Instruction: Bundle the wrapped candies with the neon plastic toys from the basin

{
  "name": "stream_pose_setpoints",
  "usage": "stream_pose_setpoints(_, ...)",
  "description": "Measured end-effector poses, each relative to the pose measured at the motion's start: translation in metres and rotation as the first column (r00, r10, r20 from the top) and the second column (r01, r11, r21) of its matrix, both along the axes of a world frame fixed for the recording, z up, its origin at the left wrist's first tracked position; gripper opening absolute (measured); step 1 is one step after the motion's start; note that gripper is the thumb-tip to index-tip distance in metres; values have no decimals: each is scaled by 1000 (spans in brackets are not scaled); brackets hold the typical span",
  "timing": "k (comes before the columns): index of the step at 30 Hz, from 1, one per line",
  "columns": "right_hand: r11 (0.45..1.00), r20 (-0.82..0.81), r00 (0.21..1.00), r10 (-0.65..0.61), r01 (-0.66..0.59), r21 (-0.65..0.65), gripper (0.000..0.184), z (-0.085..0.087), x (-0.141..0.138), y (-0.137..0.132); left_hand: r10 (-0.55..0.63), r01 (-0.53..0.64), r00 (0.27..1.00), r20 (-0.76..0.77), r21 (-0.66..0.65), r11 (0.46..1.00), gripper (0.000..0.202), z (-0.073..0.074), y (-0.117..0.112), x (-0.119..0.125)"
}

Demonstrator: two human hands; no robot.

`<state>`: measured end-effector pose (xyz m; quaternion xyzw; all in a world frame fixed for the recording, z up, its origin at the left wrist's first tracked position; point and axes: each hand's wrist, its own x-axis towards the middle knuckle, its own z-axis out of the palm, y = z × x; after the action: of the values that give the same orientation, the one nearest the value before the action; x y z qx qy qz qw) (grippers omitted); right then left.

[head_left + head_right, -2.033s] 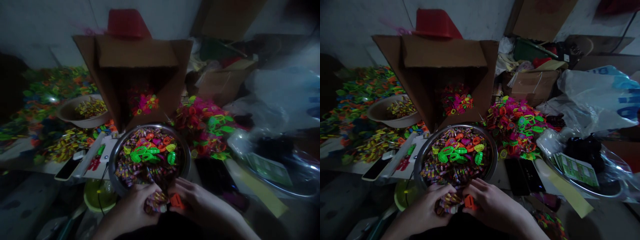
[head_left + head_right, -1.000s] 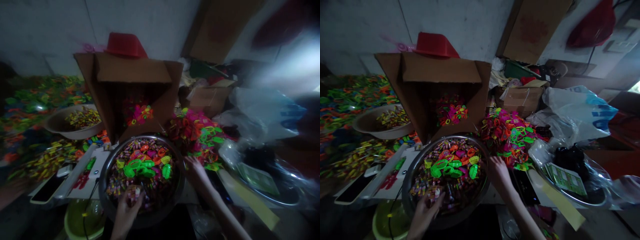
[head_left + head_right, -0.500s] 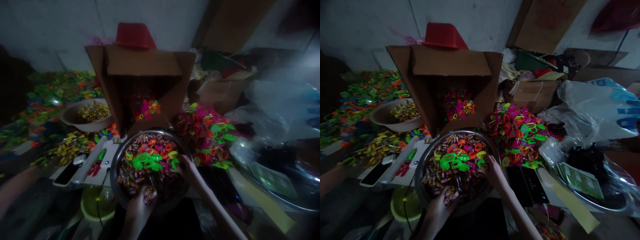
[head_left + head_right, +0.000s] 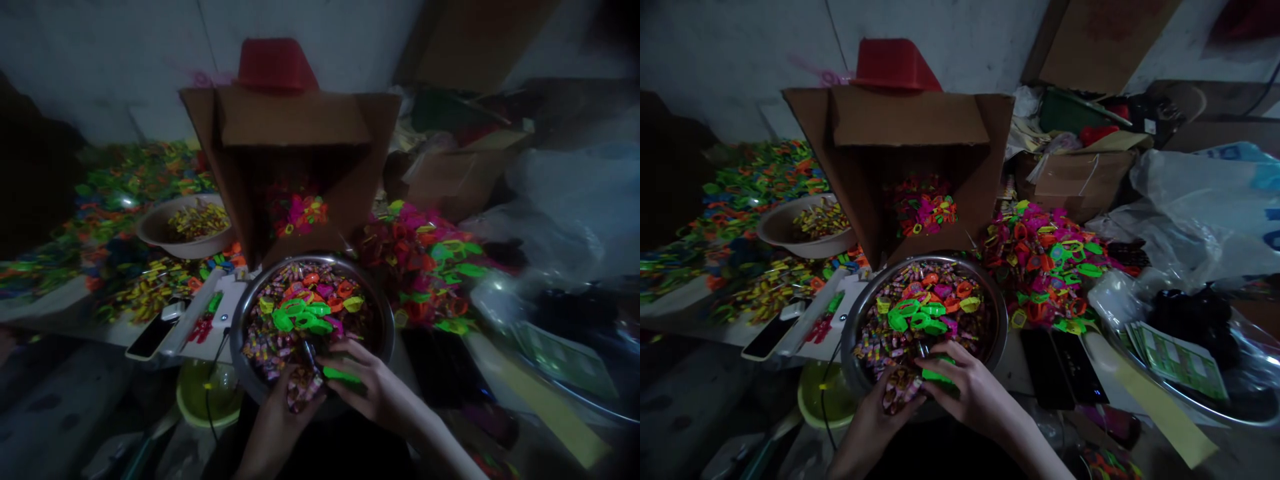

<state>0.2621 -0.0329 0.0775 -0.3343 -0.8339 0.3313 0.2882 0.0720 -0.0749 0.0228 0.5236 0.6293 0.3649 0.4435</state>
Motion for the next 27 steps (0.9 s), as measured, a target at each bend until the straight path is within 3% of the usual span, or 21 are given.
stream_pose_setpoints(8, 994, 26, 1000, 16, -19, 111, 20, 8, -4, -1, -63, 59, 994, -86, -41, 997, 45, 18, -2, -1)
stream_pose_setpoints(17, 976, 68, 997, -26, 11, 215, 27, 5, -3, 0, -66, 60, 992, -104, -60, 996, 50, 28, 4, -1)
stream_pose_setpoints(22, 974, 94, 995, -32, 10, 227, 28, 6, -4, 0, -84, 67, 980, -180, -96, 993, 50, 37, 6, 1)
stream_pose_setpoints(27, 953, 152, 987, -52, 3, 304, 28, 7, -7, 0, -77, 55, 953, -292, -83, 995, 49, 36, 7, 3)
